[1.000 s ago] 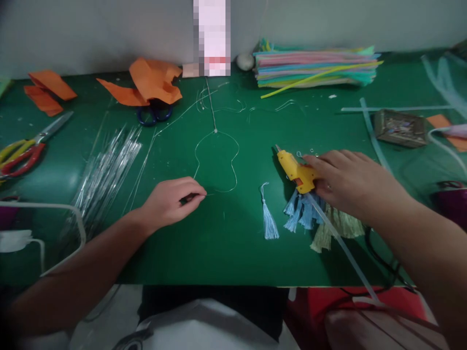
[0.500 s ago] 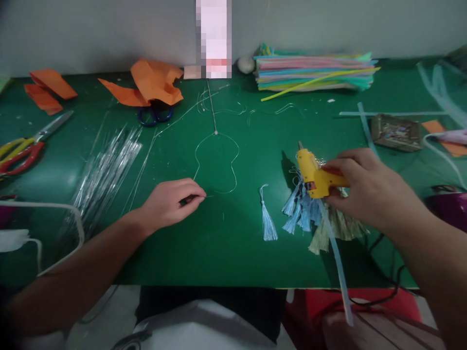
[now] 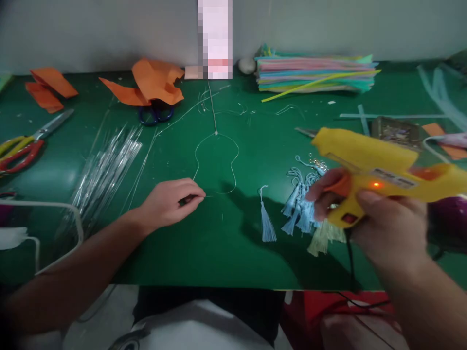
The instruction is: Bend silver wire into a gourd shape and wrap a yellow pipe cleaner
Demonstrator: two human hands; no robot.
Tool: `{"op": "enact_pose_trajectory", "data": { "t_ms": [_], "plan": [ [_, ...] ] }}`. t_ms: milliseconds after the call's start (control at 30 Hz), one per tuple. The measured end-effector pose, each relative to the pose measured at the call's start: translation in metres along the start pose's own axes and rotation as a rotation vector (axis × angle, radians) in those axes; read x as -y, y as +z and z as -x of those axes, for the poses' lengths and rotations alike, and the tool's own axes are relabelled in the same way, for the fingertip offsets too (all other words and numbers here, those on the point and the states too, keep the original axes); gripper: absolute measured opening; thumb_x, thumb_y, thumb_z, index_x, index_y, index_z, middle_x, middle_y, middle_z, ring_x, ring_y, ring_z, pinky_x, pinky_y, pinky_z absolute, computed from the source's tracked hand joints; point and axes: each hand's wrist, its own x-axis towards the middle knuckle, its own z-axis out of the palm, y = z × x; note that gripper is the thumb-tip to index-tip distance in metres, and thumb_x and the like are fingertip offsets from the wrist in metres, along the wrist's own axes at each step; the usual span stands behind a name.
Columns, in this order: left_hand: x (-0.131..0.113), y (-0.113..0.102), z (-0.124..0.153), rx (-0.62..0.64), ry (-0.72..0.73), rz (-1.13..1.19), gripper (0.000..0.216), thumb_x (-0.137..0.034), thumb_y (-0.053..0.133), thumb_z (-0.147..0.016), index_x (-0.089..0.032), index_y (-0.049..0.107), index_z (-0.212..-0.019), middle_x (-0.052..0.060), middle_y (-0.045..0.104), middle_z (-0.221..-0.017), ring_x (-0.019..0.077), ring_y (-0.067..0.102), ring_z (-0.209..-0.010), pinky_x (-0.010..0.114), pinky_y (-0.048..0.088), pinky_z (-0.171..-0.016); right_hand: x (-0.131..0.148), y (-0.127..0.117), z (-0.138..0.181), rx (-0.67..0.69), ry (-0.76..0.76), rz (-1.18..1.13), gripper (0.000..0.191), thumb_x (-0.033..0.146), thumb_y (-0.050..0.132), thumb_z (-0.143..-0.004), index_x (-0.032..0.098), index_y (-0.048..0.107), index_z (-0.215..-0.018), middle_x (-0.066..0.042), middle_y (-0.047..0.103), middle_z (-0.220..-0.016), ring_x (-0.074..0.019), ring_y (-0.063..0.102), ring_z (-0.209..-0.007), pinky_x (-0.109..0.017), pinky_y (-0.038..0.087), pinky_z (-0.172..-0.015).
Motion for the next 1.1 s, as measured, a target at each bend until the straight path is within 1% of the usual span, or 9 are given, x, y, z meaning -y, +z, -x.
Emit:
{"op": "enact_pose_trajectory", "data": {
  "t_ms": [67,133,200,367,533,633,767,900,1100],
  "plan": [
    [0.000,0.000,0.000,-0.004,-0.002,0.003,0.017,-0.021,0.052,-0.092,-0.019,0.069,-0.090,0.000,0.068,-0.081,0.0088,0.057,-0.063,0.021,0.039,-0.055,0.009,0.017,0.004,0.092,0.129,-0.341,0.026,0.049,0.050,-0.086,0.025,0.062,-0.085,-0.007,0.065,-0.067,-0.0226,0.061,-0.050,-0.034,0.048,-0.039],
    [0.000,0.000,-0.001,0.000,-0.007,0.012,0.017,-0.021,0.052,-0.092,-0.019,0.069,-0.090,0.000,0.068,-0.081,0.0085,0.057,-0.062,0.020,0.039,-0.055,0.008,0.034,0.008,0.233,0.168,-0.429,0.022,0.050,0.058,-0.083,0.030,0.064,-0.088,-0.003,0.066,-0.068,-0.0209,0.060,-0.048,-0.033,0.049,-0.039],
    [0.001,0.000,-0.001,0.002,-0.014,0.018,0.017,-0.021,0.052,-0.092,-0.019,0.069,-0.090,0.000,0.068,-0.081,0.0084,0.057,-0.062,0.020,0.040,-0.055,0.000,0.049,0.012,0.356,0.151,-0.414,0.020,0.051,0.060,-0.081,0.032,0.065,-0.088,-0.001,0.066,-0.068,-0.0201,0.060,-0.047,-0.033,0.051,-0.040],
    [0.001,0.001,-0.001,-0.055,0.016,0.021,0.013,-0.019,0.055,-0.091,-0.019,0.068,-0.090,-0.001,0.067,-0.079,0.0082,0.058,-0.064,0.020,0.041,-0.056,-0.023,0.067,0.020,0.471,0.051,-0.241,0.010,0.042,0.064,-0.080,0.033,0.066,-0.083,0.002,0.067,-0.069,-0.0172,0.061,-0.047,-0.028,0.050,-0.039],
    [-0.001,0.001,-0.001,-0.133,0.049,0.059,0.012,-0.014,0.056,-0.090,-0.017,0.067,-0.089,0.001,0.069,-0.081,0.0087,0.061,-0.067,0.020,0.045,-0.059,-0.030,0.070,0.024,0.389,-0.115,-0.200,0.008,0.031,0.056,-0.088,0.032,0.064,-0.090,0.002,0.067,-0.075,-0.0151,0.063,-0.052,-0.027,0.053,-0.047],
    [-0.003,0.000,-0.002,-0.148,0.041,0.056,0.011,-0.013,0.057,-0.088,-0.017,0.067,-0.089,0.001,0.070,-0.081,0.0095,0.063,-0.069,0.020,0.047,-0.060,-0.020,0.071,0.021,0.356,-0.266,-0.062,0.004,0.027,0.054,-0.088,0.028,0.057,-0.085,0.003,0.063,-0.068,-0.0129,0.061,-0.051,-0.025,0.048,-0.045],
    [-0.005,-0.001,-0.003,-0.151,0.028,0.018,0.012,-0.013,0.057,-0.088,-0.018,0.068,-0.089,0.000,0.071,-0.083,0.0104,0.066,-0.070,0.020,0.048,-0.060,-0.002,0.075,0.015,0.302,-0.409,0.075,0.008,0.022,0.049,-0.085,0.027,0.044,-0.082,0.003,0.053,-0.063,-0.0147,0.055,-0.051,-0.028,0.042,-0.043],
    [-0.007,-0.003,-0.003,-0.146,0.025,-0.002,0.011,-0.014,0.058,-0.088,-0.018,0.069,-0.090,0.000,0.072,-0.083,0.0112,0.068,-0.072,0.020,0.050,-0.061,0.002,0.079,0.013,0.282,-0.467,0.092,0.016,0.015,0.049,-0.080,0.026,0.038,-0.080,0.002,0.048,-0.065,-0.0145,0.050,-0.051,-0.029,0.040,-0.043],
    [-0.006,-0.001,-0.002,-0.169,0.051,0.011,0.009,-0.013,0.060,-0.088,-0.017,0.067,-0.092,0.000,0.073,-0.084,0.0122,0.069,-0.074,0.021,0.053,-0.065,-0.005,0.080,0.012,0.310,-0.507,0.077,0.018,0.015,0.051,-0.079,0.026,0.036,-0.079,0.002,0.046,-0.065,-0.0158,0.050,-0.051,-0.031,0.040,-0.043]
  ]
}}
